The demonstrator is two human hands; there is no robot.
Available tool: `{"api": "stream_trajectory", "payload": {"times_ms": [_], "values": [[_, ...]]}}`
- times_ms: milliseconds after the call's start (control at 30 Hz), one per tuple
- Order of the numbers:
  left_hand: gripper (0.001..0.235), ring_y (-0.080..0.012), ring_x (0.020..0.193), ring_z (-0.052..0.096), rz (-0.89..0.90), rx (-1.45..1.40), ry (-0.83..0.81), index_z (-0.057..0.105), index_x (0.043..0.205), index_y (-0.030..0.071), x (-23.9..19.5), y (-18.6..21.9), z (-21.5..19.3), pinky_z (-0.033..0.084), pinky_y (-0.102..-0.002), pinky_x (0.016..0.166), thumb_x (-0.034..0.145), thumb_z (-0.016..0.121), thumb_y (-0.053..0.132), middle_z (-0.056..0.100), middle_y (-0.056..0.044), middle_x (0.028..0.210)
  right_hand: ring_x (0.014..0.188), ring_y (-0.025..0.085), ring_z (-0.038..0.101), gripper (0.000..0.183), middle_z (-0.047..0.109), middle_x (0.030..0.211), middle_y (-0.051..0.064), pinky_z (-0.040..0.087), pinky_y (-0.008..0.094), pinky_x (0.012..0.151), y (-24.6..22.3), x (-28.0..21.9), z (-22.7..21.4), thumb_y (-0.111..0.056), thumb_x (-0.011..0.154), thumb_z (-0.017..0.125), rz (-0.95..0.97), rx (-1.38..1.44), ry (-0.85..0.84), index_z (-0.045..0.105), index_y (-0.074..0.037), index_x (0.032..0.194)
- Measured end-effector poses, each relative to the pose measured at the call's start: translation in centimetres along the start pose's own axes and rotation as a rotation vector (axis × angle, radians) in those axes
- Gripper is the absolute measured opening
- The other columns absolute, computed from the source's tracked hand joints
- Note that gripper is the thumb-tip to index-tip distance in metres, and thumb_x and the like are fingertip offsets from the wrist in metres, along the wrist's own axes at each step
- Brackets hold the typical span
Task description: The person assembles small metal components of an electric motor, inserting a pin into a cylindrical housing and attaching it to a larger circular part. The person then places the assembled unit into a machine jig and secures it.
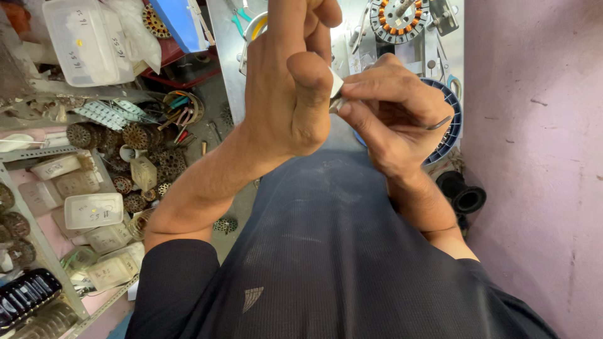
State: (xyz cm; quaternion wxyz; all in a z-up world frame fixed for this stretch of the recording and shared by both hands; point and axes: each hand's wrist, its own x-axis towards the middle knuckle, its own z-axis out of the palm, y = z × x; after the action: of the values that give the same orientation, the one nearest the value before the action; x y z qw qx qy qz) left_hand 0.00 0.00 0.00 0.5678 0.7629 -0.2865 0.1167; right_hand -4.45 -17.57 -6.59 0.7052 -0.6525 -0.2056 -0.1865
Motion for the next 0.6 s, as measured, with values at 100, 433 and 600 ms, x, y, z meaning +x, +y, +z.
{"api": "stream_trajectory", "payload": {"times_ms": [100,433,600], "values": [[0.087,-0.0173,0.057,0.045,0.021,0.035,-0.031,0.045,0.117,-0.001,0.3,-0.6,0.2,0.030,-0.034,0.054,0.101,0.017,0.079,0.045,-0.005,0.074,0.065,0.002,0.054,0.028,0.077,0.099,0.013,0.046,0.019,0.062,-0.9,0.7,0.8,0.007,0.088,0.080,0.080,0.187,0.101,0.061,-0.006,0.103],[0.073,-0.0259,0.074,0.049,0.106,0.096,-0.013,0.048,0.093,0.002,1.1,-0.6,0.1,0.036,-0.042,0.069,0.113,0.014,0.065,0.049,-0.011,0.084,0.077,0.011,0.062,0.019,0.074,0.099,0.013,0.052,0.021,0.069,-2.2,1.6,1.5,0.014,0.095,0.083,0.023,-0.037,0.078,0.071,0.003,0.104],[0.074,-0.0215,0.064,0.048,0.109,0.002,-0.030,0.048,0.091,0.002,1.6,-0.3,0.1,0.035,-0.037,0.061,0.113,0.012,0.063,0.050,-0.009,0.079,0.070,0.008,0.053,0.018,0.075,0.102,0.011,0.044,0.020,0.066,-2.3,1.8,2.0,0.013,0.094,0.084,0.015,-0.096,0.113,0.072,0.001,0.102]]}}
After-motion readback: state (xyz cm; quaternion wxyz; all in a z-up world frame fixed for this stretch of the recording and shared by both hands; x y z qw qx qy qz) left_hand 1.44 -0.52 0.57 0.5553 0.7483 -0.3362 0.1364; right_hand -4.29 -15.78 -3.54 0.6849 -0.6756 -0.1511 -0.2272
